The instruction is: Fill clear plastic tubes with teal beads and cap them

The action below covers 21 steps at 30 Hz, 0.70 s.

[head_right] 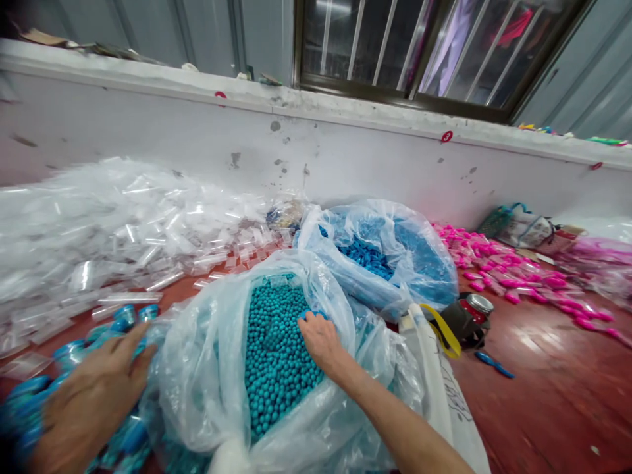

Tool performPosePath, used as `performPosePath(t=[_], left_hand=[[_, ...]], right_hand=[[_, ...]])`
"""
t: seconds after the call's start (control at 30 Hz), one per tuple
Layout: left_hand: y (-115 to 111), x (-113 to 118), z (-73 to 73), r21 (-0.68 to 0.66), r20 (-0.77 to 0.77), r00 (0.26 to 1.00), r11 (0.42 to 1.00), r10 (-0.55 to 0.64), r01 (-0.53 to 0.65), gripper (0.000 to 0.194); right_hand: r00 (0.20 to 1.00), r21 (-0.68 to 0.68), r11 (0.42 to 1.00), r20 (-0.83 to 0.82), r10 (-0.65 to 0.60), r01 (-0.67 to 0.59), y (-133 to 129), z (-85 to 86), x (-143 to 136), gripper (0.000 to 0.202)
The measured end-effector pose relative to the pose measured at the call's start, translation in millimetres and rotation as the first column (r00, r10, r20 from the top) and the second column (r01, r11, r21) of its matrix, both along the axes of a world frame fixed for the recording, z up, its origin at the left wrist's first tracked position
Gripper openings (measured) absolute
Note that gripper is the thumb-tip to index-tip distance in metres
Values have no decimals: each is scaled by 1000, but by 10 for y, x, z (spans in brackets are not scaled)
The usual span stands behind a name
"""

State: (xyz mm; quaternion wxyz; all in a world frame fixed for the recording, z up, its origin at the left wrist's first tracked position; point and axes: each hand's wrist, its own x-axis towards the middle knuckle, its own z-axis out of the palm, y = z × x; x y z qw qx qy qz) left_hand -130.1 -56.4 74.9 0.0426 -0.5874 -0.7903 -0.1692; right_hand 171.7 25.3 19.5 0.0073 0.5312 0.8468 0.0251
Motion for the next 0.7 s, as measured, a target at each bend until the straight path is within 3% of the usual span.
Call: performPosePath(t=[0.07,0.1,0.17,0.27,0.4,0.57,0.7], left_hand=[[90,336,-58,-6,225,959,984,-171,177,43],[163,520,-114,-54,365,894,953,-260,299,39],[348,851,-266,-129,509,799,889,-322,440,38],[614,1151,-525,-229,459,832,863,-313,451,37],[747,1257,-744,-259,411,859,864,-306,432,29],[722,1291,-786,-295,361,883,861,-300,413,25],[700,1320,-788,-286,338,876,849,-345,445,20]], right_hand=[[998,19,999,58,34,-35,-17,-32,-37,20],[996,20,999,81,30,-32,-27,-46,-45,19],[995,27,1000,101,10,-13,-37,-70,-39,19],[995,113,993,98,18,-29,-32,-87,-23,19],[993,181,980,98,66,-83,-76,-126,-84,21],[990,62,989,33,134,-136,-209,-235,-95,19],[999,-77,997,-18,-27,26,-150,-189,7,9]])
